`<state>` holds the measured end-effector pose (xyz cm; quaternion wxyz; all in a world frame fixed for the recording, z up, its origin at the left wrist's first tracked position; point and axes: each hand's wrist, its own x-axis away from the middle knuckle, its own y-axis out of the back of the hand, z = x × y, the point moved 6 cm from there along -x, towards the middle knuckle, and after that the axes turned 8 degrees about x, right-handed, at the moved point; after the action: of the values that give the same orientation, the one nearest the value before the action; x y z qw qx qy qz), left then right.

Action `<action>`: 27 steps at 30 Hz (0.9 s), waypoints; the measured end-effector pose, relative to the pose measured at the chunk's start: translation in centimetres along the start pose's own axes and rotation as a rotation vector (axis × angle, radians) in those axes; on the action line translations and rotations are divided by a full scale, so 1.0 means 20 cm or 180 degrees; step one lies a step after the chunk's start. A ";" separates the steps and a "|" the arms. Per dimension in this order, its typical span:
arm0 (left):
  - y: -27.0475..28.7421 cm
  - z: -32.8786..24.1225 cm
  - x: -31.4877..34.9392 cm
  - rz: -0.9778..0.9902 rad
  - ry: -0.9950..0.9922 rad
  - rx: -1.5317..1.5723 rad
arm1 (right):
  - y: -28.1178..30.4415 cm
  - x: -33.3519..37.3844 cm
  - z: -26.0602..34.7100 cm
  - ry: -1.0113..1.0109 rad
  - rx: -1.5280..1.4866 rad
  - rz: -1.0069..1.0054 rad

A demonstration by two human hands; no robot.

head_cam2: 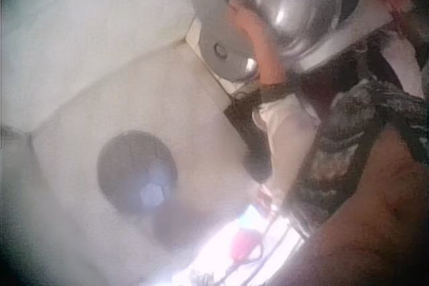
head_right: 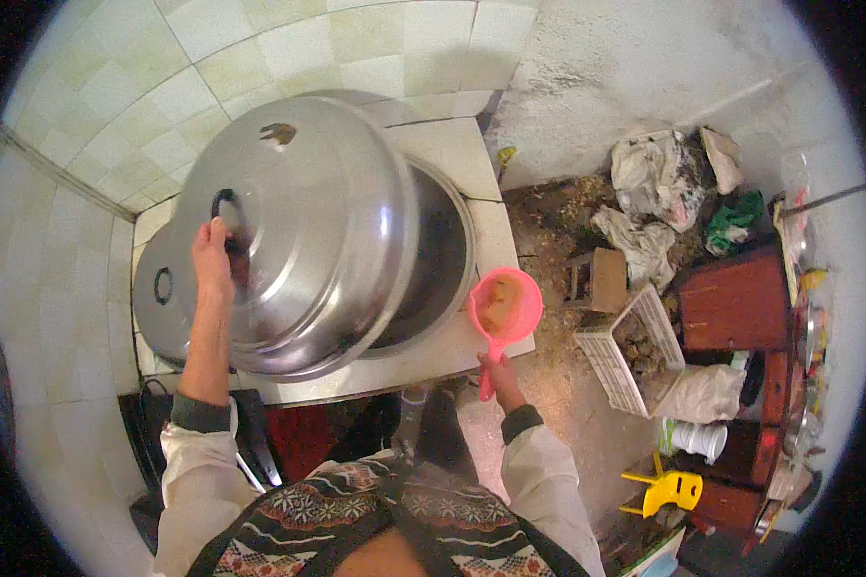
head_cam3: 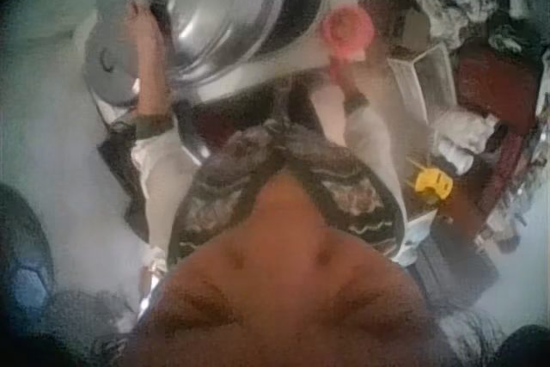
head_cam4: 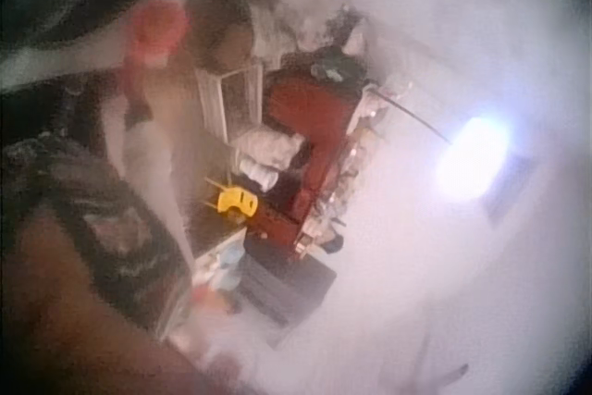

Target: The person scrubs a large metal pot lid with a sponge under running water, rinses it, and places it on the counter. They also rinse a pink plastic scoop and a sponge at the sink.

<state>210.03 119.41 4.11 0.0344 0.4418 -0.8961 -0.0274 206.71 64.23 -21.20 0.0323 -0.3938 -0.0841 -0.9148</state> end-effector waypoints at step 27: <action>-0.12 -0.33 0.44 -0.0058 0.1055 0.2073 | -1.08 1.16 0.94 0.3955 0.3505 0.2939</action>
<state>207.17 110.78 10.81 0.0364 0.4360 -0.8361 0.3310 201.49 89.06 5.63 0.6108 0.2395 -0.3073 -0.6893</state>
